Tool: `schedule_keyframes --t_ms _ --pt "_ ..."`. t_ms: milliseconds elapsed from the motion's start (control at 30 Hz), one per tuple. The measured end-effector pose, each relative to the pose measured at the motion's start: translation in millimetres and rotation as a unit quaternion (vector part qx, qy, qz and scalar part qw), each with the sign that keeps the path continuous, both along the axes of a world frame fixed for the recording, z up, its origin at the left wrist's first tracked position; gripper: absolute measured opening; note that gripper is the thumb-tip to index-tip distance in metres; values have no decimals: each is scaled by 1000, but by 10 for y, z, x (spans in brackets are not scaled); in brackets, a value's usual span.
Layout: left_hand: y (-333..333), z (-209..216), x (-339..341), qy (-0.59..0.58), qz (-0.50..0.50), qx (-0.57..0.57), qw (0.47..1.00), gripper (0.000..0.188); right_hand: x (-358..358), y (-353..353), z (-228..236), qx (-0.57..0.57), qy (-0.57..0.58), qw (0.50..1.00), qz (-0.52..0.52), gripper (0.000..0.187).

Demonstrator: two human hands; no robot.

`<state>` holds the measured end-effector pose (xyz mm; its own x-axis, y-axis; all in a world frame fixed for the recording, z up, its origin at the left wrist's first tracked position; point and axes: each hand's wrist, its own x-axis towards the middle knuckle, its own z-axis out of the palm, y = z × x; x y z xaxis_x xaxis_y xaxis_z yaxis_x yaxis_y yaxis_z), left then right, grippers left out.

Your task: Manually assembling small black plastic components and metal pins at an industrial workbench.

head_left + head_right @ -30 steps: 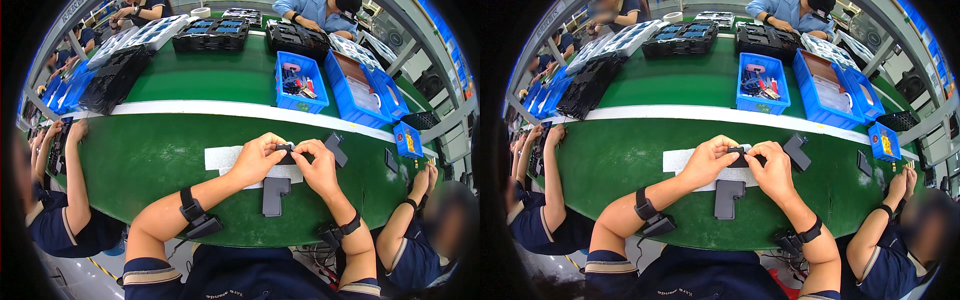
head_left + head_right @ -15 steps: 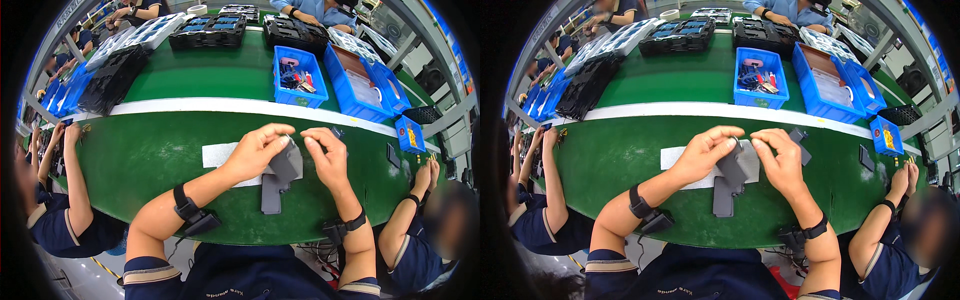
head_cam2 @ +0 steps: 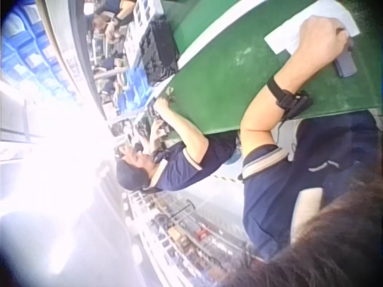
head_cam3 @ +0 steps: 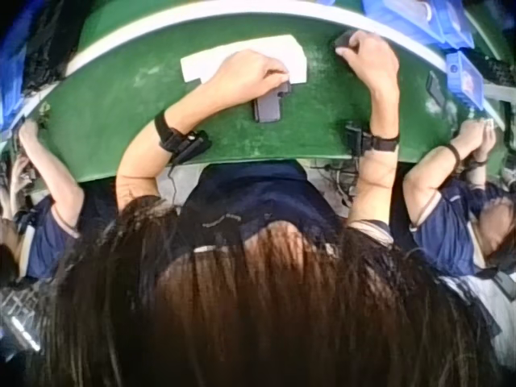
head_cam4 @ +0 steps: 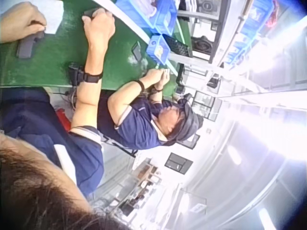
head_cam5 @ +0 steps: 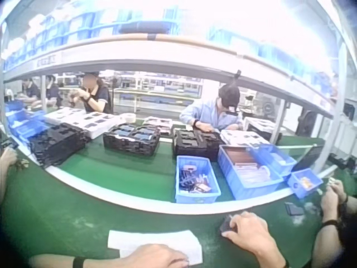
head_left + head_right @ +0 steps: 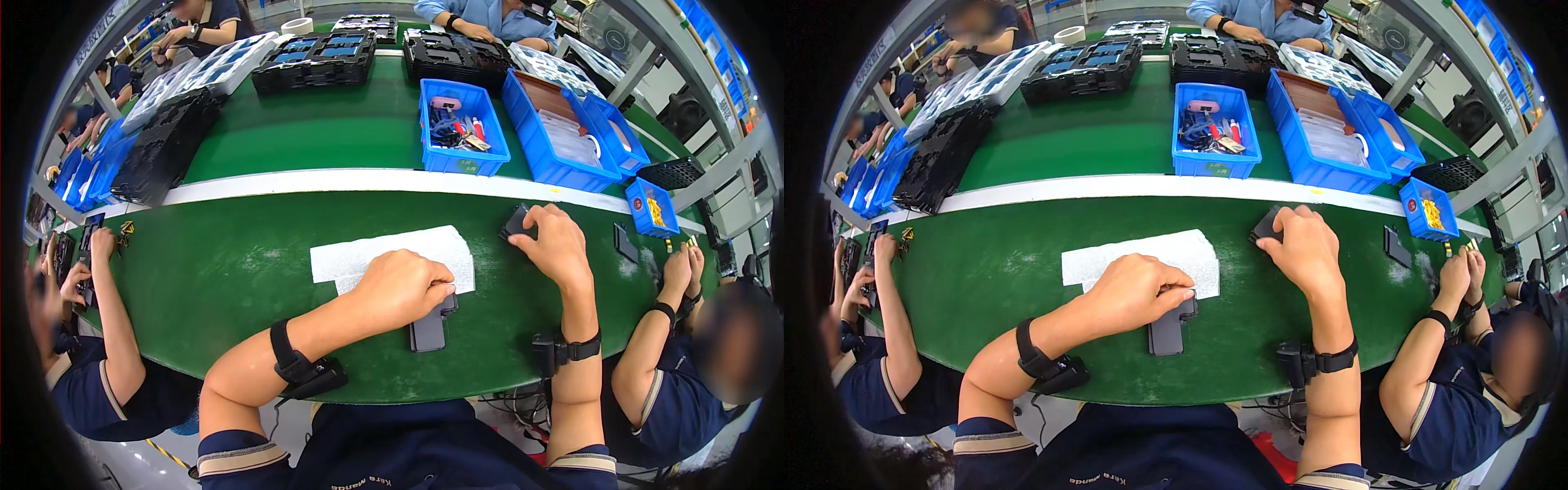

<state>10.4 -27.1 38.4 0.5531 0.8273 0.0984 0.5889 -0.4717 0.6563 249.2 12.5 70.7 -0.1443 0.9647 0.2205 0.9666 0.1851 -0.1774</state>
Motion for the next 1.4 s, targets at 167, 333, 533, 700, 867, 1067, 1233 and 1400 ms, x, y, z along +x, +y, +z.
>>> schedule_keyframes --t_ms 167,333,533,700,867,1067,1233,1400 --pt "54 -46 16 -30 15 -34 999 18 101 7 -17 -47 1 999 4 31" --pt "160 -189 -8 -219 75 -176 957 19 39 -11 -68 -1 -18 1000 5 27" --pt "279 -329 8 -303 125 -141 934 33 -267 -65 -132 116 40 969 215 26" --pt "300 -306 -13 -404 135 -232 874 29 -480 -93 -241 101 86 939 317 25" --pt "284 -289 5 -410 102 -274 864 17 -463 -73 -325 48 247 946 203 20" --pt "259 -307 -1 -400 93 -260 874 13 -534 -129 -290 27 344 918 195 18" --pt "292 -337 9 -415 89 -250 870 12 -551 -103 -316 132 218 932 258 14" --pt "289 -275 19 -418 107 -263 863 11 -594 -95 -286 202 138 929 276 14"
